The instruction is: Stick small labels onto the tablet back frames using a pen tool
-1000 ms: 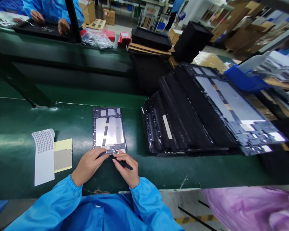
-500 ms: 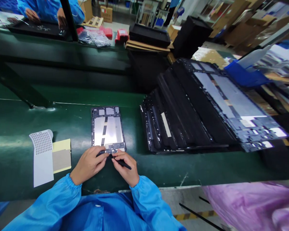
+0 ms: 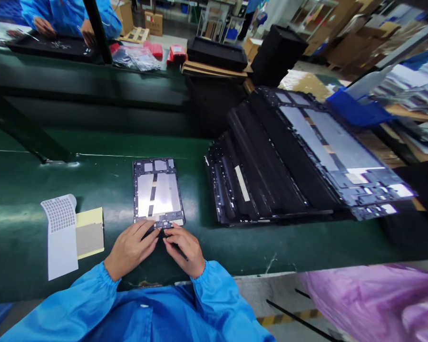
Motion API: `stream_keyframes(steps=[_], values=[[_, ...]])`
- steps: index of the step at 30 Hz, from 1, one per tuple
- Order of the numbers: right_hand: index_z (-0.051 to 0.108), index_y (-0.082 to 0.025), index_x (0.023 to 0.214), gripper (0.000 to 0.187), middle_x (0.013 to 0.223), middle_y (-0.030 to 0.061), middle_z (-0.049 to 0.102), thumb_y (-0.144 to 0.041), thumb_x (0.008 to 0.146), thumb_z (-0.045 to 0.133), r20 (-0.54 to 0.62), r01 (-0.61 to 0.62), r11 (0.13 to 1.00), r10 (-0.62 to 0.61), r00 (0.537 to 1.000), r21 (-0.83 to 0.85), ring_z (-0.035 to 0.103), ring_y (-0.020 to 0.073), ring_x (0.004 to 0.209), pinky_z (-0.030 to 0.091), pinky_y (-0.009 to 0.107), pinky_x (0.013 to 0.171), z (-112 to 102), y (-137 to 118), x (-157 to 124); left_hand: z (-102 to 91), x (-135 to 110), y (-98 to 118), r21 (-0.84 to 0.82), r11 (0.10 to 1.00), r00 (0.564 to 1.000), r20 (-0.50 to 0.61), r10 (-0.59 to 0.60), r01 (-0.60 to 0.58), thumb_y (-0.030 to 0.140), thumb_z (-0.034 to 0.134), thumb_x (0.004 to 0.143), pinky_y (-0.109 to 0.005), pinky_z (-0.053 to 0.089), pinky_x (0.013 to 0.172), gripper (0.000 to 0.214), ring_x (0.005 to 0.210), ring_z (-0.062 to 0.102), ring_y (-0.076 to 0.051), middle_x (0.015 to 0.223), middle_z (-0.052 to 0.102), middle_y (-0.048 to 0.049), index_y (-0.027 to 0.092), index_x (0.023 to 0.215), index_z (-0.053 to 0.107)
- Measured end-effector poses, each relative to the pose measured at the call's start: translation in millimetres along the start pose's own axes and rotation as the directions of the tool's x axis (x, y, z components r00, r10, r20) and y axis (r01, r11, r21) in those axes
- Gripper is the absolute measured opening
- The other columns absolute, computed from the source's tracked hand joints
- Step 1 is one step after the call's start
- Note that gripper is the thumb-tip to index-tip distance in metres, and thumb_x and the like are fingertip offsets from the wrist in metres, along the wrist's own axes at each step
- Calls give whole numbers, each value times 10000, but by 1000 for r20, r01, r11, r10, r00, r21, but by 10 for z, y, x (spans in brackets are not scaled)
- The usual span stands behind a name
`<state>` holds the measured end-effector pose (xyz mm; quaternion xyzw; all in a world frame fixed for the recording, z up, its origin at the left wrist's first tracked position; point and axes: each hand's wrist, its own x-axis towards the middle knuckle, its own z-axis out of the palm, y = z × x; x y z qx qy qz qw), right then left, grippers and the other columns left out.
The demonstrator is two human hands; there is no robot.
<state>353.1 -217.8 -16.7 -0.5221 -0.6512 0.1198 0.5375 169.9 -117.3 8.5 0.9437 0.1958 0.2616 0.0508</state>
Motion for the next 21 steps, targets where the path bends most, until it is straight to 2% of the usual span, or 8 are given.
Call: stream_keyframes(steps=[5,15,21], values=[[657,-225,1048,249,1010,78,784,-48,873,663,-4,-51,999,51,999,12,769,210,943,604,454,1001,-6,-12,14,-7,-17,-55,-86,996,996,-93,-8,0,130,599,909,-359,600,920,195,1032,701,-222,1080,733,-109,150,1086,680],[665,-208,1036,225,1063,112,766,-37,897,620,95,20,998,-14,995,-66,763,209,963,586,470,1029,-24,-52,48,-5,-9,-59,-82,997,998,-69,-12,6,136,622,904,-372,611,901,175,1013,709,-240,1065,737,-129,120,1068,682],[653,-205,1099,269,1093,113,763,-33,893,643,43,19,999,-18,999,-26,748,217,1038,592,468,1034,-11,-15,-10,-11,-6,-46,-79,997,996,-88,-22,15,142,603,916,-364,611,899,177,1009,710,-227,1068,737,-114,147,1071,687]])
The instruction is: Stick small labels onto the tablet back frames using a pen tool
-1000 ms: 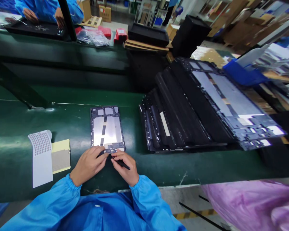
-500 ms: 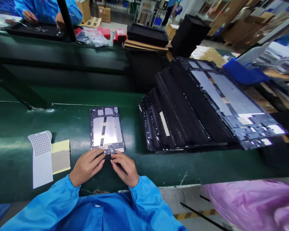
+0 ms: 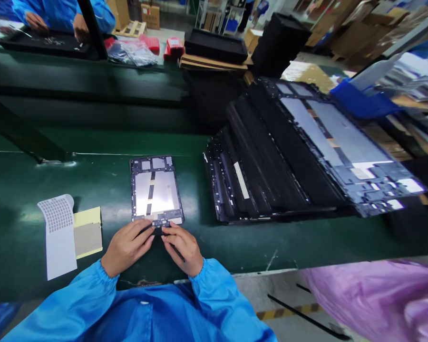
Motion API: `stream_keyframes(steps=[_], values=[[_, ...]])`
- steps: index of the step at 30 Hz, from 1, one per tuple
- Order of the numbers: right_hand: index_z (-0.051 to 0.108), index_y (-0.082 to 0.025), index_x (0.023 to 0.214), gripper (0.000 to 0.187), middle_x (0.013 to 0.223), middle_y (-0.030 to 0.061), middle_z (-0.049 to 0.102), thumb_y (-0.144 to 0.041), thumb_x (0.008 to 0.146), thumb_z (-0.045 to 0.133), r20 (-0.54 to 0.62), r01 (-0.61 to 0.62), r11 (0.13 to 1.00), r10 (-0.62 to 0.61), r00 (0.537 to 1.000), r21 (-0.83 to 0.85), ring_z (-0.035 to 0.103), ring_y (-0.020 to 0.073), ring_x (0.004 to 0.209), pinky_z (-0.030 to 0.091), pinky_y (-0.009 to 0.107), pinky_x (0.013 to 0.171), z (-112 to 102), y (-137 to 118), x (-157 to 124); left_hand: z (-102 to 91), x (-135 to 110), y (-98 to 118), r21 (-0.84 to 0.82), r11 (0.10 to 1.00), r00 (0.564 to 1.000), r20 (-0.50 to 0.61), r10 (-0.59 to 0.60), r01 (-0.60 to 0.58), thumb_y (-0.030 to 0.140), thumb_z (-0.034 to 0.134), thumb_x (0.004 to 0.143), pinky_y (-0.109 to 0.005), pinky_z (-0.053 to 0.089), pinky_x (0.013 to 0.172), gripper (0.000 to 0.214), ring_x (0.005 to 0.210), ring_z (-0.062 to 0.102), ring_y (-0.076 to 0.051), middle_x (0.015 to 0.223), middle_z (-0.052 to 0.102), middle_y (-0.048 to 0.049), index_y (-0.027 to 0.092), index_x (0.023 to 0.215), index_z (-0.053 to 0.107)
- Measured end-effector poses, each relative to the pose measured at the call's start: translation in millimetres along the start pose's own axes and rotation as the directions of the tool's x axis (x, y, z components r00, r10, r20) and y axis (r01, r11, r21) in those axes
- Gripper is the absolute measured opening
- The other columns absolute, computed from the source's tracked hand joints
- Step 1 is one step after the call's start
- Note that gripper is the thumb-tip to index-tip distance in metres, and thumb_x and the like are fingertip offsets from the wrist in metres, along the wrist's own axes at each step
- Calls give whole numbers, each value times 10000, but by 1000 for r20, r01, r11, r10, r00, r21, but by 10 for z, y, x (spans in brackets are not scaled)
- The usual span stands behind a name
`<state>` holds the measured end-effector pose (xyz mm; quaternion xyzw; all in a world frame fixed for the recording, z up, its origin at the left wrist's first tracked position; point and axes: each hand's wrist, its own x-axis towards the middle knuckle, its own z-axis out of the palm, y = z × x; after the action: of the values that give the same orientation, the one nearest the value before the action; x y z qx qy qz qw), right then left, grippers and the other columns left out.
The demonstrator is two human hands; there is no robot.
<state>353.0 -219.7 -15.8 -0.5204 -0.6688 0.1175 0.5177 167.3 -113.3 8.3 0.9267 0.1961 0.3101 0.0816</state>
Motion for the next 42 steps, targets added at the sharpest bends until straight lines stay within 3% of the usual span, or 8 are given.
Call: stream_keyframes(steps=[10,14,18,23,28,34,39,42], values=[[676,-224,1025,201,1057,90,777,-73,906,619,32,-34,999,34,999,-9,767,208,959,587,465,1025,21,-40,45,20,-23,-22,-22,1000,1000,11,-13,13,139,594,915,-369,606,911,210,1012,713,-228,1080,738,-106,162,1101,687],[638,-255,1050,190,923,50,775,-129,931,562,-147,-31,999,27,989,-27,755,210,836,599,508,952,-112,-38,64,-56,-89,82,17,994,994,16,-111,111,180,584,935,-416,575,973,304,1158,662,-267,1227,691,-126,191,1235,636],[660,-236,1133,263,885,79,735,-153,949,491,-111,-119,913,81,990,-391,689,230,771,590,417,728,-400,52,87,-98,-194,205,177,876,893,-77,-443,449,285,568,964,-516,555,929,502,1139,636,-341,1259,643,-203,139,1434,470],[671,-166,1167,309,809,114,711,-307,998,454,-59,-164,696,173,983,-699,664,253,678,559,368,610,-473,222,93,29,-177,70,112,857,864,-105,-493,502,279,464,1013,-419,588,785,521,969,686,-278,1106,695,-150,159,1511,369],[614,-189,1307,455,866,108,751,-489,993,477,45,-50,695,117,992,-718,703,232,564,532,312,448,-178,318,178,58,-134,-68,22,841,818,-250,-519,540,251,480,1004,-450,582,912,516,1160,644,-277,1282,651,-145,202,1508,377],[675,-202,1149,301,686,65,693,-382,1024,469,-12,13,688,-31,999,-725,620,180,424,447,286,355,280,455,574,18,-185,-24,-67,900,830,-362,-425,431,180,526,977,-400,589,931,409,1127,669,-225,1225,685,-102,230,1383,524],[677,-183,866,276,738,90,694,-410,982,573,200,-2,726,192,961,-688,692,224,565,509,293,468,939,405,1216,34,-212,-20,-85,917,813,-436,-385,389,128,536,954,-360,612,879,395,1082,692,-211,1175,706,-100,221,1336,566],[675,-162,964,232,909,109,721,-366,994,571,287,-36,680,355,890,-732,727,230,759,548,288,612,1433,406,1864,68,-245,-52,-75,928,817,-452,-358,365,114,536,945,-360,620,867,409,1067,701,-215,1151,717,-99,225,1337,571]])
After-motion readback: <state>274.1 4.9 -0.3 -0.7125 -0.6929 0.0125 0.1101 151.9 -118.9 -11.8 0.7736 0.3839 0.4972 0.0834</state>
